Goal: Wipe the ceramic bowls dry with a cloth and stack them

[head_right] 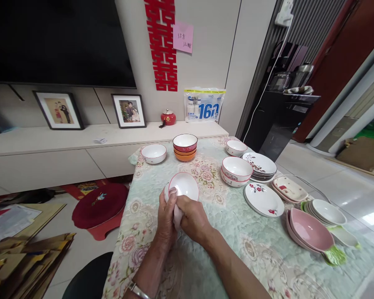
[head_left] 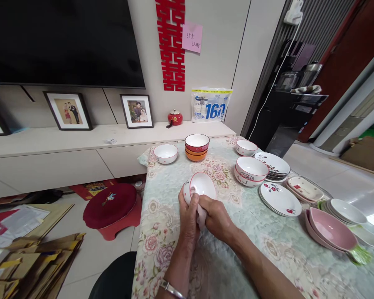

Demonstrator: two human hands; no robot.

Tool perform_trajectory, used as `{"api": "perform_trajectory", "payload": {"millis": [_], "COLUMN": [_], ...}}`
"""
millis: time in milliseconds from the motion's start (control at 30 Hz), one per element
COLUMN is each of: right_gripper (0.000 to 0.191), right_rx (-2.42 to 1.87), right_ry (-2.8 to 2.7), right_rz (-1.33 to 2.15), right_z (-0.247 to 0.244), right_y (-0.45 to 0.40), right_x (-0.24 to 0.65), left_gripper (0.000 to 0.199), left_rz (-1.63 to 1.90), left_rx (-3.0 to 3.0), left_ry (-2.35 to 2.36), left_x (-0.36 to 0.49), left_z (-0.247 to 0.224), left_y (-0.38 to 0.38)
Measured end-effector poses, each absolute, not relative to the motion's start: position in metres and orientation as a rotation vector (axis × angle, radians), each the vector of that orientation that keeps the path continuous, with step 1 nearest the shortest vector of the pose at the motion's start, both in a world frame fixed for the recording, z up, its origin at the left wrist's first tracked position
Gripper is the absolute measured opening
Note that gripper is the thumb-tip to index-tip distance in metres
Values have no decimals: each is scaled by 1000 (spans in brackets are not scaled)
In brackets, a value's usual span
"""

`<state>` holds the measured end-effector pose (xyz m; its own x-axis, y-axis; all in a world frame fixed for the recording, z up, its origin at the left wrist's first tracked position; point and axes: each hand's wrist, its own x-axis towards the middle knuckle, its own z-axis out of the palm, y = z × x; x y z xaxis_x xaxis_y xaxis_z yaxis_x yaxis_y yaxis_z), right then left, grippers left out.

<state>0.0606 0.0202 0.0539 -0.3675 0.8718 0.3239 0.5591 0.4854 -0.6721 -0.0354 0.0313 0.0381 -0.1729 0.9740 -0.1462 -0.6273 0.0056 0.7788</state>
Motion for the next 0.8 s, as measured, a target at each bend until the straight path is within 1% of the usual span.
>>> {"api": "perform_trajectory", "payload": {"millis": [100, 167, 267, 367, 467, 600, 667, 733, 800], "right_gripper": [50, 57, 51, 44, 36, 26, 23, 17, 15], "right_rx": [-1031, -942, -896, -939, -1041, -1187, -1372, -1602, -1797], "right_ry": [-2106, -2200, -2251, -2161, -2105, -2159, -2156, -2122, -2098], "right_rz": [733, 811, 898, 890, 672, 203, -20, -129, -109], "right_z": [66, 77, 86, 77, 59, 46, 47, 52, 57], "right_y": [17, 16, 18, 23, 29, 33, 33, 31, 29], "right_x": [60, 64, 73, 80, 82, 80, 80, 80, 78], "left_gripper": [62, 61, 61, 62, 57, 53, 56, 60, 63], "left_rz": [1502, 1511, 1517, 1463, 1385, 1317, 1298, 1301, 1336], "left_rx": [508, 478, 478, 527, 586, 629, 648, 671, 680], "left_ry": [920, 959, 939, 828, 721, 686, 696, 724, 761], "left_x": [-40, -42, -40, -35, -31, -28, -27, -25, -24], "left_z": [34, 30, 28, 27, 26, 29, 31, 32, 31], "left_y": [35, 37, 36, 34, 31, 29, 27, 26, 26]}}
